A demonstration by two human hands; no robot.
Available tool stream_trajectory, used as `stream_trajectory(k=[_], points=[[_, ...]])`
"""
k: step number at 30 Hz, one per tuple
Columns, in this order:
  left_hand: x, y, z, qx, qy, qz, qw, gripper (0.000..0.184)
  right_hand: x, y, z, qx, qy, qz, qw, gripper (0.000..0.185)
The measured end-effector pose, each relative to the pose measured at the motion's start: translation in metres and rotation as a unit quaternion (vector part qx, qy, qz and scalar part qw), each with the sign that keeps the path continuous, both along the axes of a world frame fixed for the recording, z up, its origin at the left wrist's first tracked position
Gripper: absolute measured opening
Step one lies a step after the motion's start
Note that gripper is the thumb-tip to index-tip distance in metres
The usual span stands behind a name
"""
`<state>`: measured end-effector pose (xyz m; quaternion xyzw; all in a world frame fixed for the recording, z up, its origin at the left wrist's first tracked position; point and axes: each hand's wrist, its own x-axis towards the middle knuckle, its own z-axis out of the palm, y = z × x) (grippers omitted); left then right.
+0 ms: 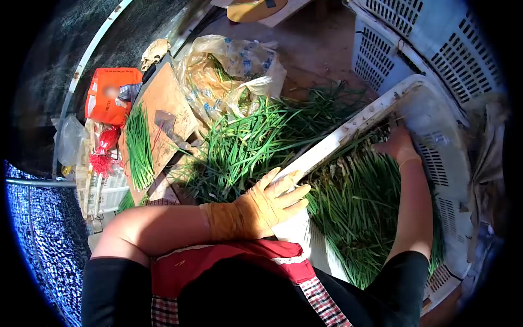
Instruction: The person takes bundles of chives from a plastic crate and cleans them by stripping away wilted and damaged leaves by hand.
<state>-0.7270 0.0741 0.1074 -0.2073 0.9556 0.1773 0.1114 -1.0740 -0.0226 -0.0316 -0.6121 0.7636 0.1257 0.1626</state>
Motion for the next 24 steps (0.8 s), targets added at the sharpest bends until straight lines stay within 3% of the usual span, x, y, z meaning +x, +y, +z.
stream_trajectory(k=[2, 5, 6, 9, 12, 14, 17, 18, 21, 24], points=[[0.000, 0.000, -0.003, -0.018, 0.014, -0.006, 1.000, 0.063, -0.008, -0.017, -0.008, 0.110, 0.004, 0.018, 0.994, 0.107], [0.002, -0.001, -0.005, -0.072, 0.012, -0.033, 0.997, 0.060, -0.019, -0.025, -0.023, 0.164, -0.064, -0.027, 0.984, 0.102], [0.002, 0.000, -0.005, -0.021, 0.019, -0.007, 1.000, 0.064, -0.022, -0.026, -0.029, 0.164, -0.063, -0.027, 0.984, 0.102], [0.001, -0.001, -0.001, -0.013, -0.018, -0.017, 1.000, 0.070, -0.026, -0.025, -0.032, 0.140, -0.137, -0.057, 0.979, 0.099], [0.001, -0.001, 0.001, 0.009, -0.023, -0.014, 1.000, 0.075, -0.017, 0.004, -0.018, 0.086, -0.171, -0.104, 0.976, 0.087], [0.002, -0.001, 0.000, 0.002, -0.024, -0.018, 1.000, 0.075, -0.020, 0.037, -0.024, -0.110, -0.231, -0.054, 0.965, 0.060], [0.003, 0.001, -0.005, -0.043, -0.037, -0.033, 0.998, 0.079, -0.018, 0.076, -0.022, -0.196, -0.271, -0.092, 0.938, 0.045], [0.002, 0.000, -0.003, -0.011, -0.028, -0.020, 0.999, 0.080, -0.021, 0.087, -0.021, -0.224, -0.285, -0.106, 0.926, 0.040], [-0.002, -0.003, 0.007, 0.018, -0.048, -0.027, 0.998, 0.083, -0.051, 0.114, -0.004, -0.296, -0.331, -0.097, 0.891, 0.042], [-0.014, -0.002, 0.014, 0.023, -0.040, -0.008, 0.999, 0.092, -0.073, 0.139, 0.012, -0.384, -0.308, -0.149, 0.858, 0.028]])
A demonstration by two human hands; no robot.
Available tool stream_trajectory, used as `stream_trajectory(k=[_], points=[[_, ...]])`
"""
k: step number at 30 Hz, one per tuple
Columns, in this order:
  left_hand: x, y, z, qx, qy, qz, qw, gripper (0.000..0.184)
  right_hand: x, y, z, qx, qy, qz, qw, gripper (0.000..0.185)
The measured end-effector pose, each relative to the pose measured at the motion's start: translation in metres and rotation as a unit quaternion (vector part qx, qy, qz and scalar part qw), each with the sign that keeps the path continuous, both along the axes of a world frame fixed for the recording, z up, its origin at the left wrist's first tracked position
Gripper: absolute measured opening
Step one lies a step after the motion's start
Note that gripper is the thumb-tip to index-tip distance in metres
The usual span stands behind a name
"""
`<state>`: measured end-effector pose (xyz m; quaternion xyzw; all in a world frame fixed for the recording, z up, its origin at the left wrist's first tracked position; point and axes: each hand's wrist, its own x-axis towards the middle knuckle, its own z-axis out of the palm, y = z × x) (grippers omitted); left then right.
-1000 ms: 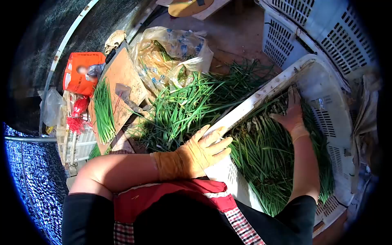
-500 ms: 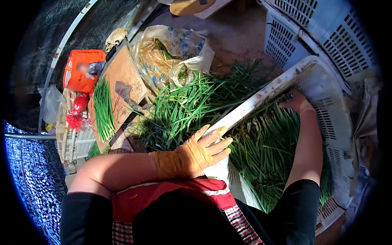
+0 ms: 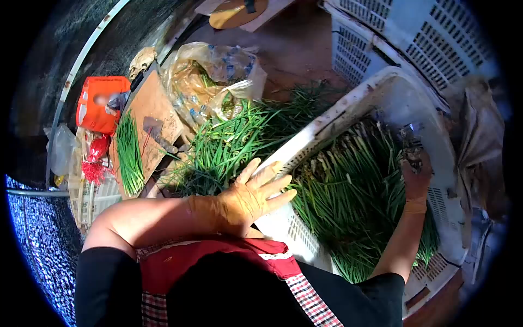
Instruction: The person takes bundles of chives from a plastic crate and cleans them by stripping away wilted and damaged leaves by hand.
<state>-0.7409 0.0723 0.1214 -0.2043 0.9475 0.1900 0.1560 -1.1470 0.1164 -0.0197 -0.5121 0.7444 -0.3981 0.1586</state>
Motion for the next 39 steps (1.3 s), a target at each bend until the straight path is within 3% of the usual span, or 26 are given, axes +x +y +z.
stream_trajectory(k=[1, 2, 3, 5, 7, 9, 10, 11, 12, 13, 14, 16, 17, 18, 22, 24, 25, 26, 28, 30, 31, 33, 34, 37, 38, 39], points=[[-0.011, -0.003, 0.007, 0.004, 0.011, 0.007, 1.000, 0.094, -0.007, 0.009, 0.000, -0.028, -0.019, 0.003, 0.999, 0.034], [-0.027, -0.007, 0.008, 0.014, 0.119, 0.012, 0.993, 0.093, -0.010, 0.019, -0.003, -0.054, -0.041, 0.007, 0.998, 0.039], [-0.049, -0.011, 0.016, -0.014, 0.144, -0.014, 0.989, 0.089, -0.013, 0.028, -0.006, -0.081, -0.064, 0.011, 0.995, 0.045], [-0.097, -0.024, -0.017, 0.186, 0.343, 0.031, 0.920, 0.081, -0.017, 0.042, -0.005, -0.089, -0.048, 0.017, 0.995, 0.042], [-0.154, -0.023, -0.059, 0.434, 0.329, 0.265, 0.796, 0.072, -0.015, 0.050, 0.002, -0.103, -0.009, 0.047, 0.994, 0.037], [-0.201, -0.023, -0.051, 0.470, 0.287, 0.368, 0.749, 0.064, -0.006, 0.053, 0.011, -0.115, 0.028, 0.079, 0.990, 0.031], [-0.226, -0.023, -0.071, 0.469, 0.279, 0.362, 0.755, 0.064, 0.004, 0.054, 0.019, -0.118, 0.024, 0.068, 0.990, 0.031], [-0.248, -0.022, -0.102, 0.572, 0.416, 0.322, 0.629, 0.062, 0.020, 0.053, 0.030, -0.120, -0.064, 0.074, 0.988, 0.029], [-0.256, -0.021, -0.110, 0.613, 0.473, 0.301, 0.556, 0.062, 0.032, 0.053, 0.035, -0.122, -0.152, 0.080, 0.978, 0.028], [-0.263, -0.021, -0.109, 0.652, 0.522, 0.271, 0.478, 0.061, 0.035, 0.052, 0.032, -0.124, -0.156, 0.070, 0.977, 0.028], [-0.267, -0.021, -0.108, 0.508, 0.516, 0.221, 0.653, 0.061, 0.037, 0.049, 0.027, -0.138, -0.090, 0.096, 0.982, 0.032], [-0.269, -0.024, -0.103, 0.335, 0.484, 0.155, 0.793, 0.062, 0.046, 0.045, 0.031, -0.153, -0.022, 0.120, 0.981, 0.037], [-0.269, -0.026, -0.099, 0.528, 0.436, 0.236, 0.690, 0.062, 0.052, 0.040, 0.040, -0.177, -0.017, 0.087, 0.980, 0.046], [-0.268, -0.029, -0.096, 0.690, 0.364, 0.305, 0.546, 0.061, 0.056, 0.037, 0.044, -0.200, -0.012, 0.056, 0.978, 0.056], [-0.263, -0.024, -0.087, 0.687, 0.297, 0.341, 0.568, 0.064, 0.057, 0.032, 0.041, -0.137, 0.074, 0.053, 0.986, 0.076], [-0.264, -0.023, -0.085, 0.733, 0.300, 0.351, 0.499, 0.070, 0.056, 0.031, 0.047, -0.129, 0.149, 0.060, 0.979, 0.080], [-0.262, -0.017, -0.068, 0.734, 0.300, 0.352, 0.498, 0.070, 0.057, 0.030, 0.047, -0.126, 0.173, 0.062, 0.975, 0.081], [-0.257, -0.007, -0.039, 0.676, 0.288, 0.339, 0.588, 0.071, 0.061, 0.029, 0.047, -0.136, 0.177, 0.063, 0.973, 0.081], [-0.261, -0.006, -0.038, 0.610, 0.271, 0.320, 0.672, 0.072, 0.060, 0.027, 0.045, -0.146, 0.182, 0.060, 0.971, 0.081], [-0.268, -0.019, -0.065, 0.747, 0.335, 0.282, 0.500, 0.072, 0.060, 0.027, 0.041, -0.114, 0.176, 0.083, 0.974, 0.070], [-0.267, -0.022, -0.067, 0.746, 0.332, 0.291, 0.498, 0.072, 0.059, 0.026, 0.039, -0.111, 0.167, 0.086, 0.976, 0.070], [-0.264, -0.025, -0.070, 0.819, 0.305, 0.271, 0.404, 0.072, 0.052, 0.028, 0.032, -0.136, 0.234, 0.067, 0.960, 0.052], [-0.259, -0.026, -0.075, 0.821, 0.301, 0.284, 0.394, 0.072, 0.049, 0.030, 0.029, -0.124, 0.224, 0.073, 0.964, 0.052], [-0.251, -0.035, -0.082, 0.669, 0.347, 0.306, 0.582, 0.072, 0.031, 0.031, 0.029, -0.172, 0.198, 0.088, 0.961, 0.034], [-0.240, -0.033, -0.081, 0.534, 0.377, 0.294, 0.697, 0.062, 0.022, 0.032, 0.033, -0.167, 0.130, 0.072, 0.975, 0.030], [-0.224, -0.020, -0.079, 0.359, 0.297, 0.246, 0.850, 0.056, 0.012, 0.032, 0.036, -0.162, 0.063, 0.055, 0.983, 0.026]])
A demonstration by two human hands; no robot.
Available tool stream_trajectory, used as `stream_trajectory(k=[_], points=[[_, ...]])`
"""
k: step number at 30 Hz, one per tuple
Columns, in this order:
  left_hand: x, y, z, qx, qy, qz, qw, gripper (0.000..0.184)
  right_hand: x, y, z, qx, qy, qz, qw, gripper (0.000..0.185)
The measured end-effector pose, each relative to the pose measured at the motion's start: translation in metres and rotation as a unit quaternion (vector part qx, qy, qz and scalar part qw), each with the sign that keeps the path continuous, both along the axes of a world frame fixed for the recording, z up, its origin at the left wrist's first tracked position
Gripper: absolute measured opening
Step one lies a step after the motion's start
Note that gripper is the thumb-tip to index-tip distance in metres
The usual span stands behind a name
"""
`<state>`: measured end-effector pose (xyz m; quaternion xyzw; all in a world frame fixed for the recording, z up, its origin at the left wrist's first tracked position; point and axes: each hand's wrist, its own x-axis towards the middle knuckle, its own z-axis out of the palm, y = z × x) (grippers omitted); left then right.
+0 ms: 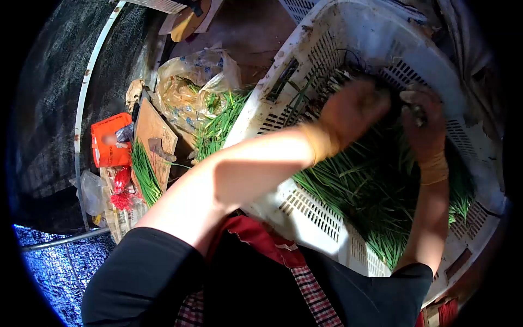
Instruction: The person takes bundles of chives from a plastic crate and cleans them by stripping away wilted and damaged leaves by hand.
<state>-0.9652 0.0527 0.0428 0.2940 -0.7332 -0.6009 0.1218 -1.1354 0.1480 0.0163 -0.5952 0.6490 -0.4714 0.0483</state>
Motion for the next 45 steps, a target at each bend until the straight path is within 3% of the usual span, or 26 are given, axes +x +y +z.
stream_trajectory(k=[1, 2, 3, 4, 5, 6, 7, 8, 10, 16, 20, 21, 22, 23, 25, 26, 27, 28, 30, 34, 36, 38, 41, 42, 45], points=[[0.015, 0.019, 0.000, -0.198, -0.139, -0.055, 0.969, 0.050, -0.011, 0.000, 0.001, -0.001, 0.018, 0.015, 1.000, 0.023], [0.019, 0.034, -0.009, -0.299, -0.157, -0.265, 0.903, 0.046, -0.014, 0.000, 0.003, -0.003, 0.023, 0.016, 1.000, 0.023], [0.011, 0.060, -0.032, -0.217, -0.287, -0.430, 0.828, 0.049, -0.017, 0.000, 0.005, -0.003, 0.022, 0.016, 1.000, 0.023], [0.042, 0.068, -0.059, -0.381, 0.143, -0.438, 0.802, 0.053, -0.017, -0.001, 0.008, -0.002, 0.021, 0.019, 1.000, 0.022], [0.047, 0.090, -0.068, -0.196, -0.033, -0.447, 0.872, 0.062, -0.016, -0.001, 0.017, -0.006, 0.026, 0.026, 0.999, 0.022], [0.047, 0.088, -0.080, -0.199, -0.032, -0.440, 0.875, 0.062, -0.015, 0.002, 0.030, 0.012, 0.000, 0.029, 1.000, 0.024], [0.045, 0.083, -0.088, -0.356, -0.144, -0.443, 0.810, 0.063, -0.017, 0.010, 0.046, 0.032, -0.026, 0.030, 0.999, 0.025], [0.041, 0.076, -0.097, -0.501, -0.249, -0.430, 0.709, 0.065, -0.021, 0.020, 0.058, 0.044, -0.036, 0.024, 0.998, 0.026], [0.035, 0.029, -0.056, -0.477, -0.286, -0.530, 0.640, 0.060, -0.034, 0.048, 0.074, 0.064, -0.054, 0.000, 0.996, 0.027], [0.046, 0.021, -0.031, -0.437, -0.356, -0.486, 0.668, 0.057, -0.075, 0.130, 0.126, 0.103, -0.101, -0.102, 0.984, 0.033], [0.056, 0.015, 0.015, -0.439, -0.373, -0.475, 0.666, 0.061, -0.067, 0.124, 0.204, 0.085, -0.102, -0.090, 0.987, 0.038], [0.065, 0.005, 0.030, -0.404, -0.165, -0.362, 0.824, 0.058, -0.048, 0.110, 0.231, 0.080, -0.096, -0.066, 0.990, 0.039], [0.071, -0.004, 0.045, -0.336, 0.058, -0.225, 0.913, 0.056, -0.024, 0.096, 0.258, 0.077, -0.086, -0.043, 0.992, 0.040], [0.072, -0.008, 0.077, -0.037, 0.136, -0.125, 0.982, 0.055, 0.016, 0.076, 0.290, 0.073, -0.065, -0.005, 0.995, 0.042], [0.096, -0.030, 0.168, 0.018, 0.244, -0.037, 0.969, 0.057, 0.076, 0.040, 0.335, 0.052, -0.031, 0.073, 0.995, 0.045], [0.115, -0.050, 0.195, -0.104, 0.282, -0.047, 0.953, 0.062, 0.097, 0.027, 0.350, 0.041, -0.020, 0.109, 0.993, 0.046], [0.133, -0.069, 0.222, -0.224, 0.317, -0.040, 0.921, 0.067, 0.117, 0.014, 0.360, 0.028, -0.152, 0.195, 0.969, 0.047], [0.149, -0.081, 0.236, -0.223, 0.367, -0.026, 0.903, 0.072, 0.135, 0.001, 0.366, 0.017, -0.233, 0.259, 0.937, 0.047], [0.212, -0.048, 0.270, -0.158, 0.295, -0.030, 0.942, 0.074, 0.181, -0.031, 0.373, 0.010, -0.392, 0.386, 0.835, 0.048], [0.356, 0.067, 0.228, 0.009, 0.237, 0.094, 0.967, 0.062, 0.315, -0.068, 0.335, 0.026, -0.485, 0.569, 0.664, 0.038], [0.414, 0.120, 0.191, 0.123, 0.249, 0.175, 0.945, 0.056, 0.365, -0.078, 0.294, 0.054, -0.486, 0.548, 0.678, 0.032], [0.453, 0.158, 0.162, 0.223, 0.281, 0.244, 0.901, 0.050, 0.415, -0.067, 0.254, 0.173, -0.621, 0.556, 0.525, 0.033], [0.476, 0.149, 0.144, 0.309, 0.335, 0.290, 0.842, 0.042, 0.448, -0.084, 0.218, 0.270, -0.656, 0.425, 0.563, 0.039], [0.486, 0.143, 0.147, 0.331, 0.352, 0.287, 0.827, 0.039, 0.460, -0.086, 0.221, 0.375, -0.649, 0.438, 0.496, 0.046], [0.503, 0.121, 0.148, 0.418, 0.397, 0.230, 0.784, 0.031, 0.483, -0.072, 0.215, 0.378, -0.618, 0.388, 0.570, 0.063]])
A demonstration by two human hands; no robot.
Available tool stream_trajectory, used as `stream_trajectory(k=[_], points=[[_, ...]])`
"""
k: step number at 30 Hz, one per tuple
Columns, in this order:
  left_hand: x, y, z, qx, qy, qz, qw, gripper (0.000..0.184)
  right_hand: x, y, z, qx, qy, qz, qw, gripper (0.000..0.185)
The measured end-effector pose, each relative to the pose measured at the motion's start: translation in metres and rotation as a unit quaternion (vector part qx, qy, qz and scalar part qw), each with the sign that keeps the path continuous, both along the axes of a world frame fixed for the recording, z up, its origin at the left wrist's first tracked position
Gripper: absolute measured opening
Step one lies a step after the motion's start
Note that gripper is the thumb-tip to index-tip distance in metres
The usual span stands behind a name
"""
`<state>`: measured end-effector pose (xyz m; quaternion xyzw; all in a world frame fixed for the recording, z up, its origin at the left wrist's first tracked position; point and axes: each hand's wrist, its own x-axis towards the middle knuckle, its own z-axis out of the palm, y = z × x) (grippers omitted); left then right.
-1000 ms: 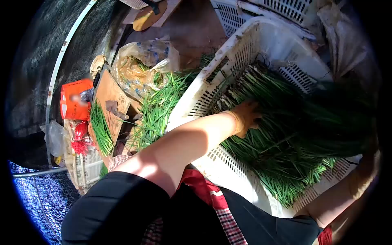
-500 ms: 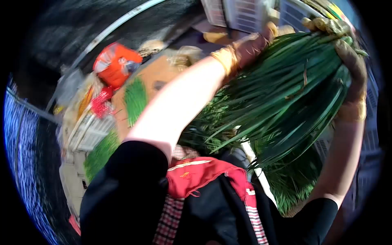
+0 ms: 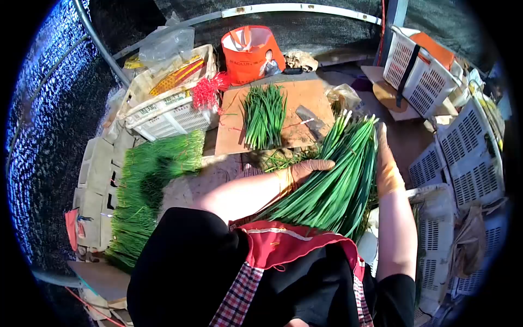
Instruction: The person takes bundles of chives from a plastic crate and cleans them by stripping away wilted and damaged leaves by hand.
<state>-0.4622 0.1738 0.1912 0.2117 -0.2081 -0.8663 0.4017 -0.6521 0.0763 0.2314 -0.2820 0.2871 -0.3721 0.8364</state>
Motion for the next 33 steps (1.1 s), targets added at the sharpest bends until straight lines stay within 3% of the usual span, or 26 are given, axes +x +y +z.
stream_trajectory(k=[4, 7, 9, 11, 13, 15, 16, 17, 20, 23, 25, 26, 28, 30, 33], points=[[0.012, -0.010, -0.011, -0.018, 0.076, -0.108, 0.991, 0.029, -0.003, 0.023, -0.011, -0.038, -0.062, -0.009, 0.997, 0.068], [0.005, -0.017, -0.017, -0.200, -0.174, 0.015, 0.964, 0.027, 0.012, 0.039, -0.004, -0.042, -0.045, -0.058, 0.996, 0.060], [0.002, -0.013, -0.002, -0.203, -0.231, 0.017, 0.951, 0.032, 0.013, 0.041, -0.003, -0.054, 0.006, -0.108, 0.993, 0.050], [0.002, -0.004, 0.020, -0.228, -0.204, 0.003, 0.952, 0.034, 0.012, 0.035, -0.016, -0.082, -0.010, -0.114, 0.990, 0.047], [0.001, -0.004, 0.016, -0.172, -0.134, -0.049, 0.975, 0.047, 0.024, 0.051, 0.008, 0.012, -0.050, -0.113, 0.992, 0.043], [-0.006, 0.007, 0.016, -0.181, -0.077, -0.011, 0.980, 0.050, 0.031, 0.053, 0.003, 0.001, -0.033, -0.131, 0.991, 0.042], [-0.007, 0.010, 0.021, -0.157, -0.057, -0.025, 0.986, 0.046, 0.032, 0.049, -0.004, 0.006, -0.085, -0.106, 0.991, 0.042], [-0.010, 0.003, 0.001, -0.139, -0.020, -0.028, 0.990, 0.042, 0.031, 0.048, -0.006, -0.013, -0.084, -0.086, 0.993, 0.044], [-0.008, 0.004, 0.004, -0.052, 0.095, -0.039, 0.993, 0.040, 0.036, 0.043, 0.008, -0.074, -0.045, 0.026, 0.996, 0.052], [-0.002, -0.009, 0.012, -0.103, 0.105, -0.029, 0.989, 0.042, 0.020, 0.013, 0.020, -0.233, 0.211, 0.177, 0.933, 0.059], [-0.001, -0.021, 0.029, -0.128, 0.058, 0.013, 0.990, 0.041, 0.024, 0.019, 0.042, -0.135, 0.245, 0.183, 0.942, 0.055], [0.000, -0.038, 0.024, -0.144, 0.041, -0.003, 0.989, 0.037, 0.029, 0.027, 0.045, -0.149, 0.197, 0.145, 0.958, 0.054], [-0.007, -0.058, 0.048, -0.218, 0.011, 0.085, 0.972, 0.028, 0.037, 0.037, 0.048, -0.174, 0.103, 0.062, 0.977, 0.049], [-0.010, -0.074, 0.066, -0.248, -0.088, 0.152, 0.953, 0.025, 0.040, 0.046, 0.043, -0.202, 0.136, 0.026, 0.970, 0.045], [-0.020, -0.083, 0.095, -0.160, -0.185, 0.195, 0.950, 0.023, 0.044, 0.054, 0.033, -0.170, 0.122, 0.019, 0.978, 0.043]])
